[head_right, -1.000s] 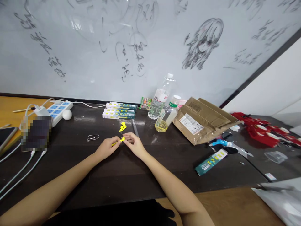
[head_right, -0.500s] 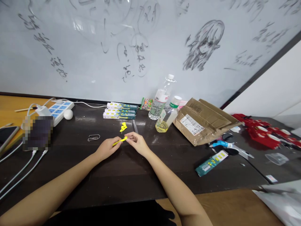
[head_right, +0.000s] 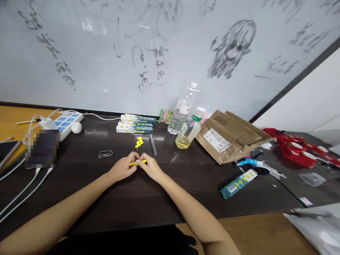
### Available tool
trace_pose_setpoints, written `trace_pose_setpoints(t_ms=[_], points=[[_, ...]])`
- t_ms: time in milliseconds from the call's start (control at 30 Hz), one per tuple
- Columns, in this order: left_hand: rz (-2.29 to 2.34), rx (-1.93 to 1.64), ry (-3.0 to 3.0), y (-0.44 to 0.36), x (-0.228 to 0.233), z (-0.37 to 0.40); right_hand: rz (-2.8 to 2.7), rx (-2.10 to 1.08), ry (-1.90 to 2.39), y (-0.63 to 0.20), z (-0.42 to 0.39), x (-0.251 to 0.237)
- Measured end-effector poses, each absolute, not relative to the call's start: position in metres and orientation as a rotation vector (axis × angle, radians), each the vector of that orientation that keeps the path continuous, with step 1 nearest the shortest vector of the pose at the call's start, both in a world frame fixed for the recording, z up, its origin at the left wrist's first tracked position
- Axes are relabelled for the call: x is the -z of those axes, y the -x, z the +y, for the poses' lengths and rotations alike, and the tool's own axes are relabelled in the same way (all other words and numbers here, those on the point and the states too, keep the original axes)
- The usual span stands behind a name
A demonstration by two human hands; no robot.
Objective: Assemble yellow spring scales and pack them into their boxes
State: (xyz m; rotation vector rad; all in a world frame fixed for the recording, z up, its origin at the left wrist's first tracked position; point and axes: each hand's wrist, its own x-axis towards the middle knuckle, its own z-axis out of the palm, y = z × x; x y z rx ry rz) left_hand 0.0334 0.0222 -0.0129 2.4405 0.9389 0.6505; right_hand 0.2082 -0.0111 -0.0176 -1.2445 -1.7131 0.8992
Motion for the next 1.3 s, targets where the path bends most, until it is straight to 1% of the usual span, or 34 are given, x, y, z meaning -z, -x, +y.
trace_pose_setpoints(t_ms=[167,267,433,533,600,767,833,1067,1300], points=[[0.975,-0.667,-2.422,-0.030,0.012,0.026,-1.670,-0.820,1.242,-0.211,-0.010,0.020],[1.013,-0.683,-2.443,-0.029,0.013,0.029,-1.618,-0.703,1.278,-0.214,-0.010,0.017],[1.026,-0.825,-2.568,-0.031,0.015,0.029,-1.730,-0.455,1.314,-0.211,-0.016,0.008],[1.050,-0.855,-2.640,-0.033,0.013,0.028,-1.757,-0.366,1.306,-0.208,-0.016,0.007],[1.078,-0.812,-2.646,-0.034,0.012,0.027,-1.759,-0.325,1.312,-0.208,-0.015,0.009],[1.099,-0.553,-2.634,-0.034,0.009,0.023,-1.810,-0.193,1.370,-0.213,-0.010,0.015],[1.121,-0.525,-2.589,-0.033,0.010,0.024,-1.850,-0.144,1.399,-0.214,-0.009,0.016],[1.027,-0.729,-2.369,-0.026,0.015,0.036,-1.943,-0.085,1.445,-0.213,-0.009,0.018],[0.997,-0.743,-2.412,-0.024,0.017,0.038,-1.999,-0.061,1.490,-0.215,-0.008,0.018]])
